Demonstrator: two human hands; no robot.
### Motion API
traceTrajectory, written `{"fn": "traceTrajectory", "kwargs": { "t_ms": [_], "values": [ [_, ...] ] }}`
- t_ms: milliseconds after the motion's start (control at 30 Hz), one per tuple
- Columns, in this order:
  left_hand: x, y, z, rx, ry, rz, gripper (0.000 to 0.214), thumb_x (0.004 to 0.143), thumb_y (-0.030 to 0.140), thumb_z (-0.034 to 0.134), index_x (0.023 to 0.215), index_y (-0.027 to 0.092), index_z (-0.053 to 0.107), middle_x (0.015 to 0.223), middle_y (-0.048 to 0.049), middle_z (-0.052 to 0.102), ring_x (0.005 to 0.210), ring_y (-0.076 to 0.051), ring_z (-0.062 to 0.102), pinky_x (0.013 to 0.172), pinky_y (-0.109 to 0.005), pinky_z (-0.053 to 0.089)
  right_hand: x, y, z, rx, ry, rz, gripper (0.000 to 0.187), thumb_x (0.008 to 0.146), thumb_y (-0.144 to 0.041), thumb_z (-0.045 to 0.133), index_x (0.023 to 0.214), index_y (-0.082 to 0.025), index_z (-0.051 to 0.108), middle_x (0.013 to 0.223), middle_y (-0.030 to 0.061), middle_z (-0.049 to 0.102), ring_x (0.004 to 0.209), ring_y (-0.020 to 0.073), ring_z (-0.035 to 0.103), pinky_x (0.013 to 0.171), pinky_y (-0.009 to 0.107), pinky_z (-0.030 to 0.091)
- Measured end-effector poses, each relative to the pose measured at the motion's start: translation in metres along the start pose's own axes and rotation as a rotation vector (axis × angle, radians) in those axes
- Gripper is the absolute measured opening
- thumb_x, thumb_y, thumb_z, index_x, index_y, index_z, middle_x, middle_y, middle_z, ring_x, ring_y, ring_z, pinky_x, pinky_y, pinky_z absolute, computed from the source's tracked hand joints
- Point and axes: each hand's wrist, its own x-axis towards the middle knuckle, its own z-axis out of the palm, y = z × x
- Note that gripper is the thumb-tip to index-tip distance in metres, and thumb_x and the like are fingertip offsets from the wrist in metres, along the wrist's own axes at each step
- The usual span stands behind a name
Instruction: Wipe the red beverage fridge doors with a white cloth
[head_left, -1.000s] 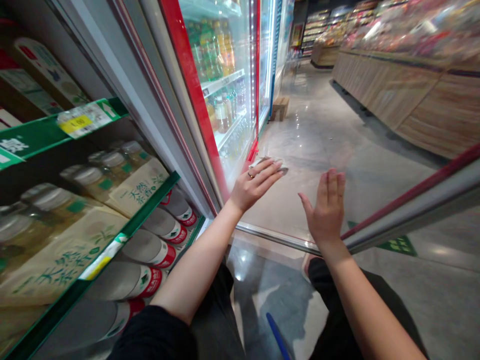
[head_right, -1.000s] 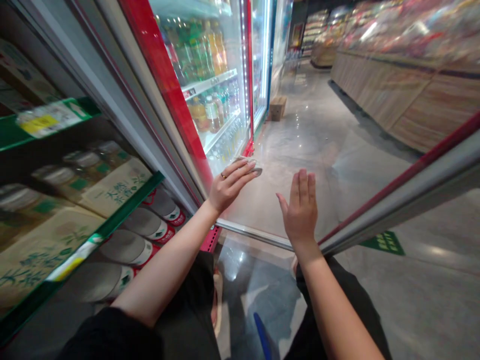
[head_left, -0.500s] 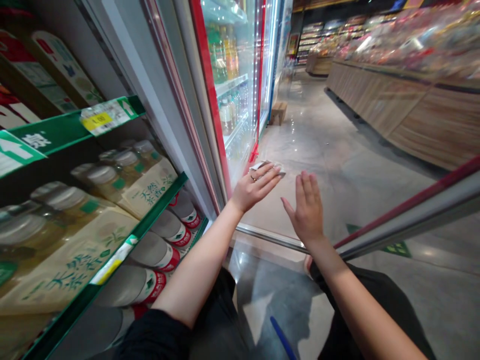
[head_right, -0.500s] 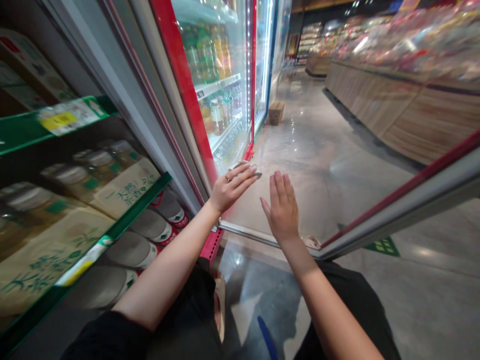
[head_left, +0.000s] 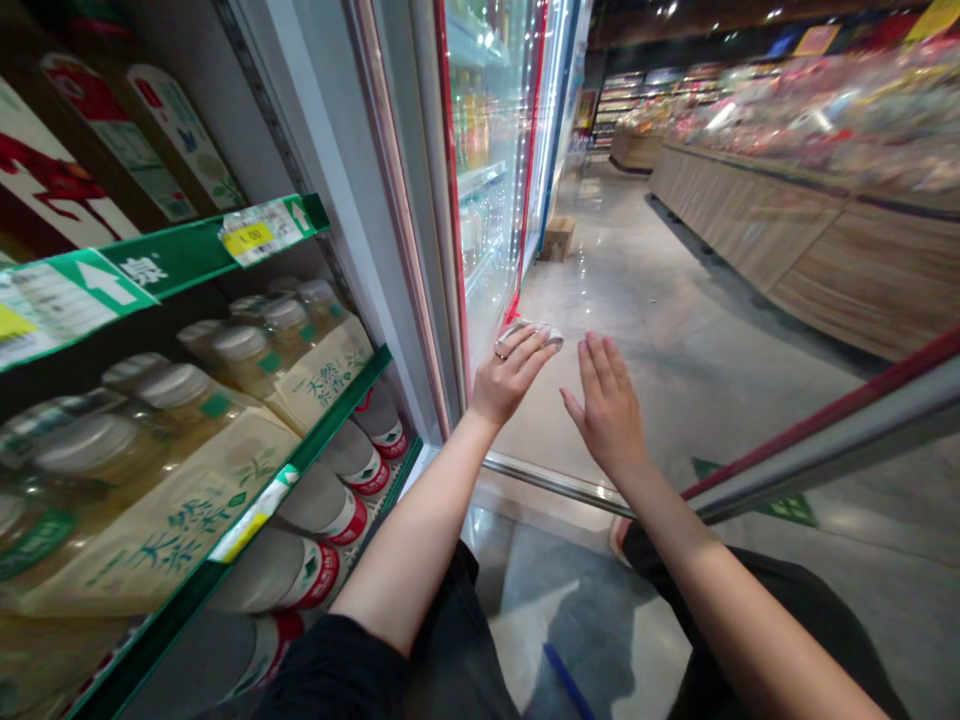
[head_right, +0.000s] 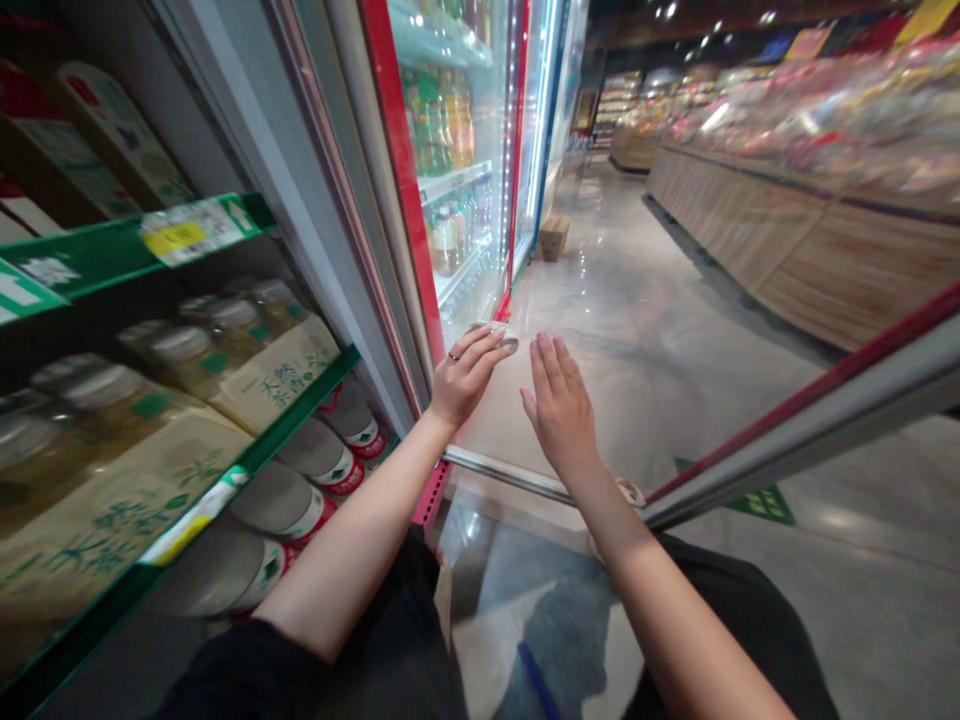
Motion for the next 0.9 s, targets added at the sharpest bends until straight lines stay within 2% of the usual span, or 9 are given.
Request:
{"fn": "traceTrajectory", "kwargs": {
  "t_ms": [200,333,400,500,667,733,900],
  "values": [
    [-0.012,0.016,0.007,0.076,0.222,-0.27,0.021,0.106,0.018,0.06,0.12,0.026,0.074,0.122,-0.0072,0.077,0.123,-0.022,0.071,0.113,-0.045,0.059,0.006,-0.005,-0.004,-0.006,0.042,-0.02,0.094,0.104,-0.017,0.059,0.176,-0.025,0.0,0.179,0.018,0.032,0.168,0.0338,0.025,0.132,0.062,0.036],
    [-0.012,0.027,0.004,0.038,0.211,-0.339,0.025,0.1,0.016,0.07,0.123,0.024,0.071,0.118,-0.0092,0.073,0.116,-0.024,0.071,0.106,-0.042,0.058,0.007,-0.008,-0.004,-0.015,0.002,-0.001,0.091,0.104,-0.019,0.059,0.177,-0.022,0.003,0.177,0.0195,0.034,0.167,0.0352,0.028,0.132,0.063,0.034],
    [-0.008,0.025,0.0,0.006,0.218,-0.38,0.027,0.098,0.016,0.073,0.123,0.025,0.07,0.117,-0.0081,0.072,0.114,-0.023,0.071,0.106,-0.041,0.057,0.007,-0.009,-0.002,-0.019,0.008,-0.009,0.09,0.104,-0.019,0.058,0.177,-0.021,0.005,0.177,0.02,0.035,0.167,0.0353,0.027,0.132,0.063,0.034],
    [-0.005,0.015,-0.005,0.013,0.325,-0.484,0.027,0.096,0.013,0.074,0.12,0.026,0.07,0.114,-0.0059,0.071,0.11,-0.022,0.07,0.103,-0.039,0.058,0.009,-0.013,0.001,-0.022,0.03,-0.032,0.09,0.104,-0.019,0.058,0.177,-0.022,0.004,0.177,0.0197,0.035,0.168,0.0347,0.025,0.131,0.063,0.035],
    [-0.016,0.012,0.0,0.008,0.46,-0.7,0.02,0.094,0.011,0.074,0.11,0.023,0.072,0.106,-0.0063,0.067,0.103,-0.021,0.069,0.09,-0.033,0.06,0.014,-0.021,0.006,0.016,0.036,-0.05,0.091,0.104,-0.019,0.057,0.177,-0.024,0.002,0.179,0.017,0.032,0.168,0.0337,0.024,0.132,0.063,0.034],
    [-0.019,0.014,0.001,0.002,0.451,-0.685,0.021,0.093,0.009,0.075,0.109,0.022,0.072,0.105,-0.0067,0.067,0.103,-0.022,0.069,0.092,-0.034,0.06,0.017,-0.025,0.007,0.035,0.044,-0.056,0.091,0.104,-0.019,0.057,0.177,-0.025,0.002,0.179,0.016,0.032,0.168,0.0334,0.024,0.132,0.063,0.034],
    [-0.009,0.001,-0.009,-0.018,0.305,-0.455,0.02,0.097,0.013,0.071,0.115,0.024,0.074,0.115,-0.0078,0.071,0.114,-0.023,0.07,0.105,-0.041,0.058,0.021,-0.031,0.008,0.031,0.046,-0.066,0.089,0.105,-0.018,0.055,0.177,-0.023,0.003,0.179,0.017,0.031,0.168,0.0339,0.023,0.132,0.063,0.035]
  ]
}}
